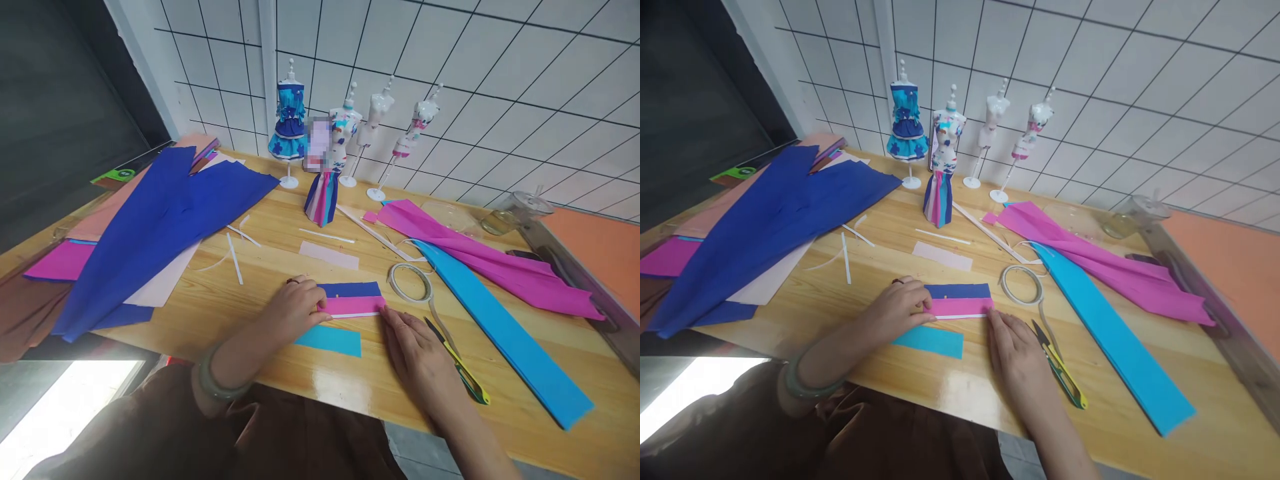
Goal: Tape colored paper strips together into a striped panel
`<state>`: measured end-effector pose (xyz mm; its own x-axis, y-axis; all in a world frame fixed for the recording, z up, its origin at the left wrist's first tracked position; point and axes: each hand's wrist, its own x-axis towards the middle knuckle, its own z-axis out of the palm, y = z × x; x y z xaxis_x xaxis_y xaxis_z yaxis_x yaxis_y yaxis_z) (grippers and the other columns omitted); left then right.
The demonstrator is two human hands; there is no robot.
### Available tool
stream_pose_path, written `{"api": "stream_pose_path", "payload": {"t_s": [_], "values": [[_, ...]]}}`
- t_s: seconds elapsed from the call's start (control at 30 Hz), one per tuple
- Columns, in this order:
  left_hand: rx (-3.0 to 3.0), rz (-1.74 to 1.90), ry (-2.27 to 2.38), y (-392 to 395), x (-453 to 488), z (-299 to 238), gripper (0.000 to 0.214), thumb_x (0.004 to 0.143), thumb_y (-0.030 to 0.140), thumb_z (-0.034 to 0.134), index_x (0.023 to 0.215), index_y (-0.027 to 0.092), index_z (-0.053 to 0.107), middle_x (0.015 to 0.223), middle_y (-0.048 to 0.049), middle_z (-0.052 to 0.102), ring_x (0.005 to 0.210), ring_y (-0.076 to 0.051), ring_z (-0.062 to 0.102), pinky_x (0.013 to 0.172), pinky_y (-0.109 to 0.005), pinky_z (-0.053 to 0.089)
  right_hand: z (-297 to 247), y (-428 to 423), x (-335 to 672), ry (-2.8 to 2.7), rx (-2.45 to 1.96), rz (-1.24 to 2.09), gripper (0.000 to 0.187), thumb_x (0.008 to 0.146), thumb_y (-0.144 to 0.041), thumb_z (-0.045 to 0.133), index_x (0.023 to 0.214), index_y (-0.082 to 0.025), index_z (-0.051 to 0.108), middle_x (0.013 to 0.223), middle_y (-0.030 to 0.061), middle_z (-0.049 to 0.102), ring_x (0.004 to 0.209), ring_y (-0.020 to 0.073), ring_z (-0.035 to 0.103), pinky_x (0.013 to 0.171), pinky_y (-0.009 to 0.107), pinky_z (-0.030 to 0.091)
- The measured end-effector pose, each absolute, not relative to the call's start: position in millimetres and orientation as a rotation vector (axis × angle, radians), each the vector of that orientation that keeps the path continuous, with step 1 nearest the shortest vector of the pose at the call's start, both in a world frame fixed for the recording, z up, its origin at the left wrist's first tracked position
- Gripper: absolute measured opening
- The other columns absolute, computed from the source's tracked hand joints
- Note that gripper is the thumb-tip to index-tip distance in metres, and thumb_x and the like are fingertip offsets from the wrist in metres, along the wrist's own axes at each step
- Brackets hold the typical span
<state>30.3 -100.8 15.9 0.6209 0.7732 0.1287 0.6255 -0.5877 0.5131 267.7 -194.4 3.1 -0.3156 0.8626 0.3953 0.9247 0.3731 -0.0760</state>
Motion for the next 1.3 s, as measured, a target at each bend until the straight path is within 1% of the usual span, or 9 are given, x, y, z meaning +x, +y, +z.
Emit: {"api": "stream_pose_path", "payload": {"t_s": [0.2,0.3,0.57,0.8,0.97,1.07,1.13,1.2,1.3], "values": [[2.437,0.509,1.082,-99.8,29.3,10.7,0.017,0.072,0.034,0.067,0.074,0.018,0.059,0.077,-0.0015,0.059,0.087,-0.019,0.052,0.079,-0.030,0.038,6.8,-199.0,269.0,-2.215,-1.567,-0.201,0.046,0.087,-0.020,0.046,0.132,-0.016,0.040,0.113,0.0140,0.060,0.107,0.0248,0.053,0.087,0.042,0.047],[2.442,0.508,1.085,-100.2,29.6,11.5,0.017,0.071,0.033,0.067,0.073,0.019,0.059,0.077,-0.0015,0.059,0.087,-0.019,0.052,0.080,-0.030,0.038,7.5,-200.4,267.6,-2.240,-1.524,-0.194,0.047,0.086,-0.019,0.047,0.132,-0.018,0.040,0.111,0.0128,0.061,0.107,0.0250,0.053,0.086,0.043,0.047],[2.440,0.502,1.091,-100.3,29.6,11.9,0.018,0.070,0.033,0.068,0.074,0.018,0.058,0.078,-0.0017,0.059,0.085,-0.019,0.052,0.076,-0.029,0.038,-1.2,-199.3,269.1,-2.157,-1.634,-0.248,0.040,0.084,-0.021,0.050,0.124,-0.014,0.048,0.102,0.0133,0.063,0.096,0.0248,0.055,0.080,0.042,0.047],[2.383,0.551,1.082,-100.2,30.4,14.8,0.019,0.069,0.032,0.068,0.077,0.018,0.058,0.073,0.0003,0.059,0.080,-0.017,0.053,0.075,-0.029,0.038,1.9,-197.6,269.5,-2.042,-1.630,-0.141,0.035,0.085,-0.022,0.049,0.120,-0.017,0.050,0.100,0.0119,0.063,0.094,0.0235,0.055,0.078,0.040,0.049],[2.216,0.626,1.147,-97.9,29.9,17.3,0.016,0.076,0.034,0.061,0.079,0.018,0.058,0.068,0.0015,0.057,0.072,-0.015,0.053,0.070,-0.028,0.040,2.3,-197.3,269.7,-2.023,-1.656,-0.094,0.033,0.086,-0.024,0.047,0.118,-0.017,0.052,0.101,0.0120,0.063,0.094,0.0241,0.056,0.078,0.040,0.049],[2.218,0.707,1.305,-95.3,28.7,15.2,0.015,0.077,0.030,0.060,0.084,0.017,0.061,0.079,-0.0020,0.060,0.081,-0.017,0.053,0.076,-0.031,0.041,1.7,-197.2,269.9,-2.016,-1.655,-0.090,0.031,0.086,-0.025,0.047,0.116,-0.018,0.053,0.100,0.0114,0.064,0.094,0.0237,0.056,0.078,0.040,0.049],[2.267,0.709,1.397,-94.0,28.5,13.0,0.020,0.075,0.032,0.062,0.089,0.017,0.063,0.087,-0.0046,0.060,0.090,-0.020,0.052,0.082,-0.034,0.040,1.3,-197.1,270.2,-2.020,-1.645,-0.093,0.031,0.087,-0.026,0.046,0.115,-0.018,0.053,0.100,0.0112,0.064,0.094,0.0240,0.057,0.078,0.040,0.049],[2.317,0.670,1.427,-93.4,29.3,11.5,0.023,0.075,0.033,0.063,0.092,0.018,0.065,0.089,-0.0057,0.059,0.093,-0.021,0.050,0.084,-0.035,0.039,0.9,-197.1,270.5,-2.024,-1.642,-0.091,0.031,0.087,-0.027,0.046,0.116,-0.018,0.053,0.101,0.0114,0.064,0.095,0.0241,0.057,0.078,0.040,0.049],[2.343,0.630,1.427,-93.4,31.7,11.2,0.015,0.075,0.031,0.063,0.084,0.019,0.067,0.086,-0.0048,0.058,0.092,-0.021,0.049,0.083,-0.035,0.040,0.2,-197.3,270.8,-2.023,-1.650,-0.099,0.031,0.087,-0.028,0.045,0.116,-0.019,0.053,0.101,0.0113,0.064,0.095,0.0242,0.057,0.078,0.040,0.049]]}}
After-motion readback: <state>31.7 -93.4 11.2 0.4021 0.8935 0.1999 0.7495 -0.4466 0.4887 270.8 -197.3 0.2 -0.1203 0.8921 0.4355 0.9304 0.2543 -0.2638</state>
